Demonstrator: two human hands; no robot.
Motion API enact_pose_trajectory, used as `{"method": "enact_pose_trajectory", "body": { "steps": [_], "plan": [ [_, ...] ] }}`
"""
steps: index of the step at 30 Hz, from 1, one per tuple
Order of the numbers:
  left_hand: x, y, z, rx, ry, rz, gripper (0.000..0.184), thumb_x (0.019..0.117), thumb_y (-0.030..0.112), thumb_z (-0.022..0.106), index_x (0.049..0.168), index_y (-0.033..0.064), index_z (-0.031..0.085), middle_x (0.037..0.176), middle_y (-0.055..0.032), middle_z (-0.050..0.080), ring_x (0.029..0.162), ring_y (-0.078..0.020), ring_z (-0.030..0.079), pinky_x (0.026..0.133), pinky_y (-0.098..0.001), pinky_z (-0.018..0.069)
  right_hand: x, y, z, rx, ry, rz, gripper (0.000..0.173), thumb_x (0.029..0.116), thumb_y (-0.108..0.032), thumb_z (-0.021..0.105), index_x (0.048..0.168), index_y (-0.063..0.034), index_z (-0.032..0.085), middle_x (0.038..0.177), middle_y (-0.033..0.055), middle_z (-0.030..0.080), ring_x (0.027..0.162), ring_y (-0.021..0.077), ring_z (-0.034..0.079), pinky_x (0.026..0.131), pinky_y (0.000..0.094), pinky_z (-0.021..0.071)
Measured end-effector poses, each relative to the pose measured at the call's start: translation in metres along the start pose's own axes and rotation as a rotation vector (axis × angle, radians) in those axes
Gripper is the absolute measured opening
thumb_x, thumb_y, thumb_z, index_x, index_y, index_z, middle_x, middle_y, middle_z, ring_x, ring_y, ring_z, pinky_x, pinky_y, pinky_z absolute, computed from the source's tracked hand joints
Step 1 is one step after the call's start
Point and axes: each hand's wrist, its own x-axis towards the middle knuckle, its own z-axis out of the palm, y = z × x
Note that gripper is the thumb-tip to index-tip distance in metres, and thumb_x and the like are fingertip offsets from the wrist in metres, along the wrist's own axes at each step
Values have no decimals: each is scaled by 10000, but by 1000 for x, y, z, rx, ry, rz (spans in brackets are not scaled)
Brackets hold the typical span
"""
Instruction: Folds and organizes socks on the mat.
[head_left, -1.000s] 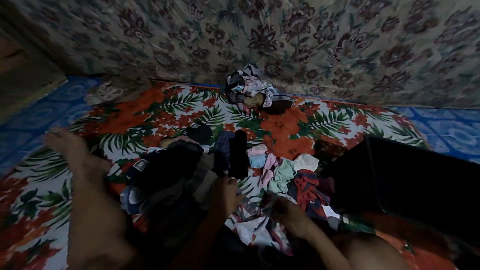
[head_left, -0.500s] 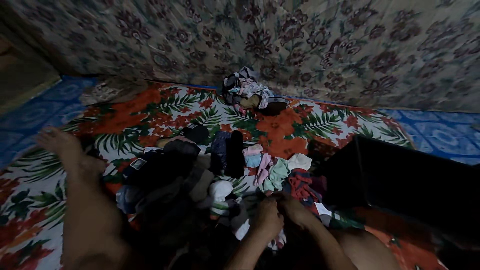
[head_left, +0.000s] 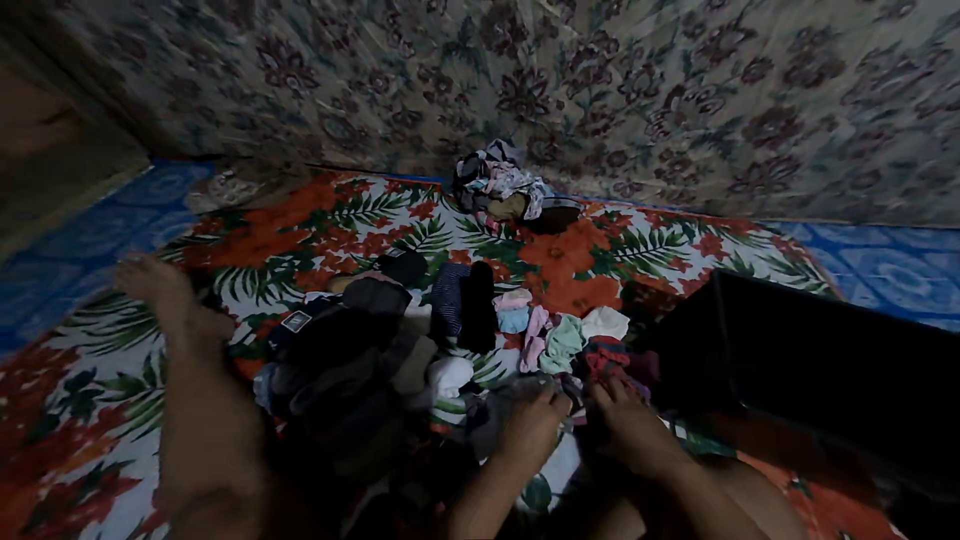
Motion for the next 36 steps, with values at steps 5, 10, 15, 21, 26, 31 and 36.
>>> {"method": "enact_pose_trajectory", "body": {
  "steps": [5,10,15,21,26,31,36],
  "plan": [
    [-9,-43,14,14,285,76,228,945,40,591,1051,160,754,1176,-38,711,1225,-289,601,1038,-503,466,7,-19,11,-262,103,-174,395,1020,-104,514,1407,-140,589,1526,167,485,1366,440,481,1018,639,462],
    [-26,-58,34,-109,352,100,225,938,-17,589,985,121,761,1144,-57,703,1202,-265,611,1022,-399,521,4,-15,28,-344,127,-289,317,1013,-232,550,1305,-134,623,1449,148,562,1330,415,527,976,657,474],
    [-28,-58,31,-166,292,37,217,934,-7,579,1009,98,755,1225,-98,670,1244,-289,585,1051,-412,503,17,-30,29,-393,-60,-296,343,1019,-83,510,1347,-104,608,1426,237,528,1339,458,484,1002,645,448],
    [-41,-46,21,-166,27,-78,422,861,133,686,1282,140,649,1502,-119,467,1404,-332,439,1035,-470,515,17,-21,43,-432,-99,-366,349,1007,-145,536,1343,-79,603,1455,217,529,1350,444,487,1037,664,416],
    [-46,-36,45,-132,132,5,506,815,410,775,1269,206,683,1520,-143,467,1450,-365,374,1123,-515,418,25,-18,48,-456,-111,-423,292,1036,-126,487,1273,-54,641,1389,214,584,1323,432,520,1035,638,437],
    [-48,-31,60,-174,210,36,305,911,347,731,1129,136,754,1475,-166,532,1470,-390,364,1168,-523,381,9,-32,26,-193,-156,-400,342,947,-282,621,1203,-69,699,1386,174,597,1333,391,515,1053,630,417],
    [-57,-39,51,-457,216,19,293,981,278,625,1058,8,712,1372,-162,613,1381,-260,511,1145,-382,434,-15,-35,21,-145,-172,-362,564,915,-467,684,1321,-82,619,1458,178,554,1412,391,452,1139,655,325]
  ]
}}
